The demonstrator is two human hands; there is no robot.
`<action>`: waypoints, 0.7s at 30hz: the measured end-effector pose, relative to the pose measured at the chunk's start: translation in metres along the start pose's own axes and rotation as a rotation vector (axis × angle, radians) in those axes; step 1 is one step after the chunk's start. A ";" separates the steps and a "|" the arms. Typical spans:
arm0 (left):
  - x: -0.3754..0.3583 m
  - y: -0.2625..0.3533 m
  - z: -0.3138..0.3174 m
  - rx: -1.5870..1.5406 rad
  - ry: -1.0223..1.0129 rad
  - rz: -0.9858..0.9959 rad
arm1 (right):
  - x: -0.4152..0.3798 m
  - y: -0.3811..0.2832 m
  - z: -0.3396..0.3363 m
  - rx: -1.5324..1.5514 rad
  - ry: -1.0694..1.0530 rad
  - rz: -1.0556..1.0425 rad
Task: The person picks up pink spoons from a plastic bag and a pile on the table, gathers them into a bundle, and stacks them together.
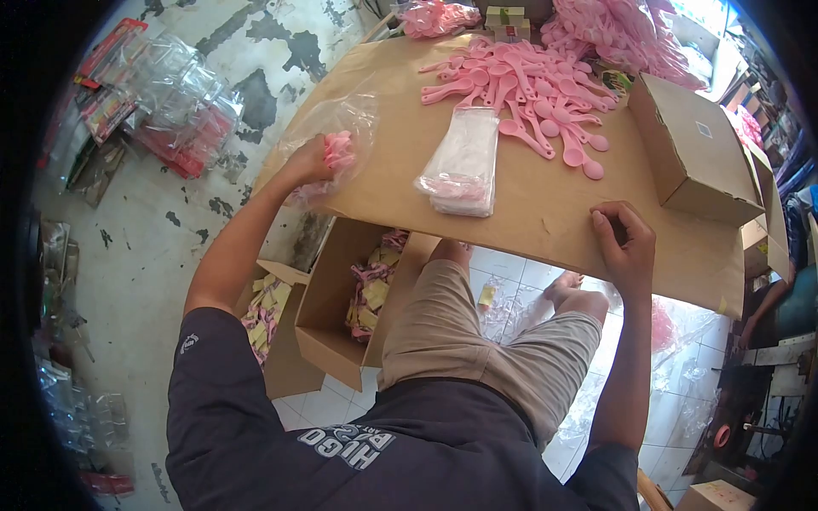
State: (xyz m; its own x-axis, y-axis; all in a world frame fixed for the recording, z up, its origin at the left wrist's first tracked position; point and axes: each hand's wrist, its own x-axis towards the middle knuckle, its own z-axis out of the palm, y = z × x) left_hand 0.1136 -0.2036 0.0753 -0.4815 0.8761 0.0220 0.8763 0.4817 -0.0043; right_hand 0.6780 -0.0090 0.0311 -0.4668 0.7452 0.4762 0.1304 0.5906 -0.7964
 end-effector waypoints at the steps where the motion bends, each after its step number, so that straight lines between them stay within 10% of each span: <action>1: -0.003 0.002 -0.006 -0.008 -0.002 0.005 | 0.000 -0.001 -0.001 -0.002 -0.006 0.011; 21: 0.001 -0.014 -0.010 -0.028 0.145 -0.213 | -0.001 0.001 -0.001 0.024 -0.004 0.005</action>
State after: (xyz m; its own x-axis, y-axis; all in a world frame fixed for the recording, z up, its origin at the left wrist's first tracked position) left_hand 0.1009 -0.2097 0.0853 -0.6500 0.7424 0.1622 0.7563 0.6528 0.0432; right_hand 0.6794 -0.0087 0.0298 -0.4695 0.7470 0.4707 0.1117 0.5791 -0.8076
